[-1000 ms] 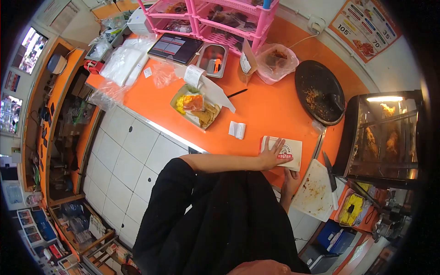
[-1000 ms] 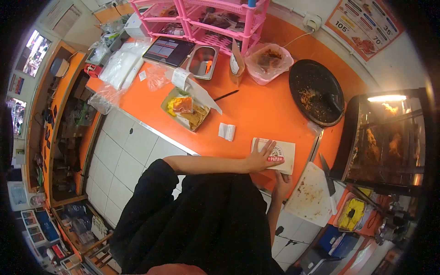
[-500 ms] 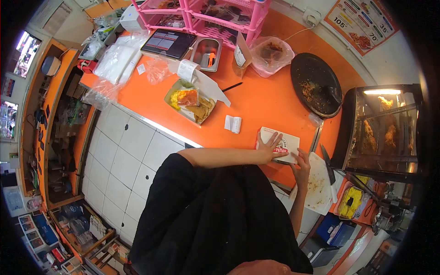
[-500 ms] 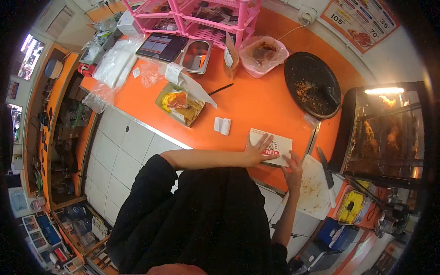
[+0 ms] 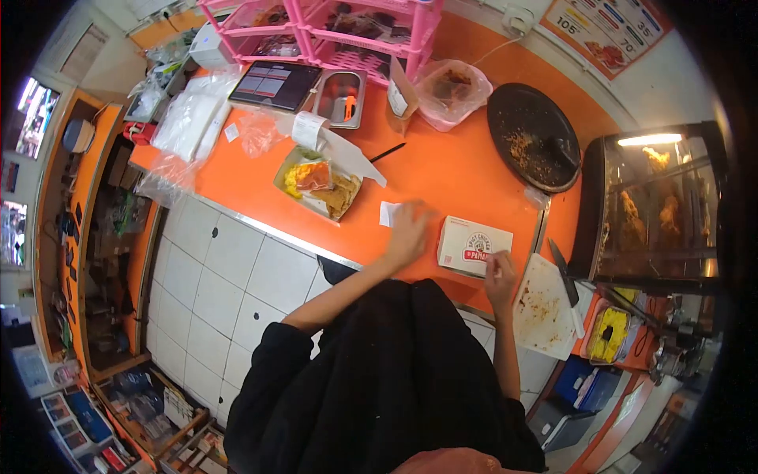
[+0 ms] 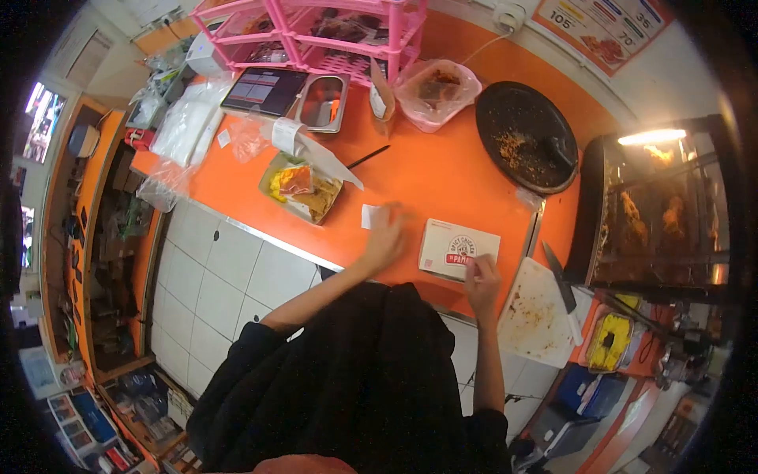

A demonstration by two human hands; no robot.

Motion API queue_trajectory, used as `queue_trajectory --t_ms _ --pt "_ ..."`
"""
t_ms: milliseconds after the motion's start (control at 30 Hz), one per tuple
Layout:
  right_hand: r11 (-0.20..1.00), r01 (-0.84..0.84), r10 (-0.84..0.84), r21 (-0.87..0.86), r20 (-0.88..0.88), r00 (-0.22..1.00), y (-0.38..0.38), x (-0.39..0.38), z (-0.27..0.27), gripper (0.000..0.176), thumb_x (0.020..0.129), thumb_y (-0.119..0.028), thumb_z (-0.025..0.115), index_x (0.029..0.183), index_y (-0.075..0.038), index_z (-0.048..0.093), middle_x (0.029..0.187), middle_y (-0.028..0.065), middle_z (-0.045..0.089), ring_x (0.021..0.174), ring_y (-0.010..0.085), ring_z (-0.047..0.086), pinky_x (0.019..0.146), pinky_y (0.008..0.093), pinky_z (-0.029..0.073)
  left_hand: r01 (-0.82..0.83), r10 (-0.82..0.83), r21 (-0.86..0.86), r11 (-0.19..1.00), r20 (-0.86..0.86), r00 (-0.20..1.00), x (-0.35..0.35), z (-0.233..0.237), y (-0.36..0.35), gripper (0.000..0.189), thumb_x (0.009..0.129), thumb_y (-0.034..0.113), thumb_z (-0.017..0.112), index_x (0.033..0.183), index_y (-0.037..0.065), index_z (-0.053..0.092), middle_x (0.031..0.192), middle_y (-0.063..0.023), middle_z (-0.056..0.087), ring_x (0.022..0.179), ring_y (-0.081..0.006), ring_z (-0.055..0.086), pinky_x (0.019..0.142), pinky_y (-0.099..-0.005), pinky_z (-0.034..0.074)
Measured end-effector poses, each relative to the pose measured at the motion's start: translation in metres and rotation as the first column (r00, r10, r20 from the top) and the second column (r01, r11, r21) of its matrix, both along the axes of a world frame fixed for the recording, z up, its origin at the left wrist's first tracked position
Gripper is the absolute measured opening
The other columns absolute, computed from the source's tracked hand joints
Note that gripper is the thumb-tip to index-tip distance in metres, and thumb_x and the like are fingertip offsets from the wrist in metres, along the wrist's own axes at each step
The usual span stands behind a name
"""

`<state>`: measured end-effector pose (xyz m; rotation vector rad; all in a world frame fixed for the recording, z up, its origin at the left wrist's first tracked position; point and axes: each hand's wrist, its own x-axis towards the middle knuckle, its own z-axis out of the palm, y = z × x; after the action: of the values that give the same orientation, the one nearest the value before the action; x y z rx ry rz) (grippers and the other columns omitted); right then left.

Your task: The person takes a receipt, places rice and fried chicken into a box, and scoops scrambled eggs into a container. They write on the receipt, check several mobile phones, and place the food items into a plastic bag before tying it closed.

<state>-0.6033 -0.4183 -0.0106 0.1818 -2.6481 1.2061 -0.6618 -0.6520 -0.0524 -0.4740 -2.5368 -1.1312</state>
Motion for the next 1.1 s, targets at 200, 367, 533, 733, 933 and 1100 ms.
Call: queue_trajectory --t_ms 200,367,533,733,933,1100 --pt "0.885 -0.262 0.443 -0.384 0.527 0.725 -0.082 -0.007 -0.008 0.028 0.089 -0.018 0.051 0.102 0.005 0.058 0.080 0.0102 0.060 0.072 0.0145 0.057 0.065 0.0282 0.046 -0.059 0.108 -0.273 0.960 0.168 0.980 -0.015 -0.044 -0.036 0.020 0.071 0.005 0.062 0.091 0.001 0.058 0.086 -0.0114 0.058 0.083 -0.0270 0.055 0.071 -0.0371 0.046" --pt "0.788 0.086 0.280 -0.610 0.479 0.832 -0.125 -0.024 -0.094 0.043 0.090 -0.025 0.053 0.115 0.008 0.048 0.089 0.0099 0.060 0.082 0.0135 0.056 0.077 0.0280 0.045 -0.008 -0.154 0.445 0.895 0.326 0.933 -0.001 0.000 -0.051 0.016 0.079 0.008 0.063 0.089 0.002 0.052 0.071 -0.0100 0.062 0.066 -0.0159 0.059 0.062 -0.0300 0.046" --pt "0.622 -0.005 0.542 -0.783 0.425 0.725 -0.129 -0.054 -0.054 0.035 0.087 -0.018 0.058 0.111 0.004 0.049 0.091 0.0079 0.060 0.086 0.0130 0.057 0.079 0.0279 0.045 -0.077 -0.154 0.428 0.900 0.479 0.864 0.015 0.039 -0.060 0.020 0.084 0.014 0.062 0.086 0.003 0.045 0.076 -0.0110 0.064 0.069 -0.0121 0.061 0.060 -0.0273 0.046" --pt "0.481 0.140 0.468 -0.865 0.388 0.794 -0.137 -0.083 -0.029 0.023 0.082 -0.006 0.062 0.101 0.000 0.051 0.092 0.0076 0.060 0.083 0.0119 0.058 0.074 0.0262 0.048 -0.121 -0.179 0.550 0.826 0.459 0.870 0.027 0.016 -0.053 0.026 0.083 0.020 0.065 0.090 0.001 0.048 0.075 -0.0067 0.063 0.062 -0.0091 0.054 0.053 -0.0234 0.041" --pt "0.312 0.212 0.430 -0.926 0.337 0.837 -0.143 -0.122 -0.058 0.023 0.081 -0.003 0.062 0.100 0.003 0.051 0.090 0.0086 0.061 0.079 0.0138 0.059 0.070 0.0275 0.050 -0.144 -0.284 0.560 0.816 0.605 0.744 0.051 -0.027 -0.048 0.030 0.082 0.023 0.066 0.101 0.000 0.062 0.072 -0.0015 0.062 0.059 -0.0041 0.049 0.053 -0.0224 0.040" --pt "0.857 -0.120 0.362 -0.501 0.421 0.831 -0.127 -0.178 -0.123 0.034 0.071 -0.003 0.068 0.101 -0.002 0.051 0.082 0.0062 0.061 0.070 0.0167 0.060 0.067 0.0288 0.049 -0.296 -0.144 0.379 0.877 0.795 0.590 0.063 -0.044 -0.053 0.027 0.083 0.021 0.064 0.098 0.000 0.061 0.067 -0.0059 0.061 0.053 -0.0119 0.054 0.051 -0.0287 0.043"
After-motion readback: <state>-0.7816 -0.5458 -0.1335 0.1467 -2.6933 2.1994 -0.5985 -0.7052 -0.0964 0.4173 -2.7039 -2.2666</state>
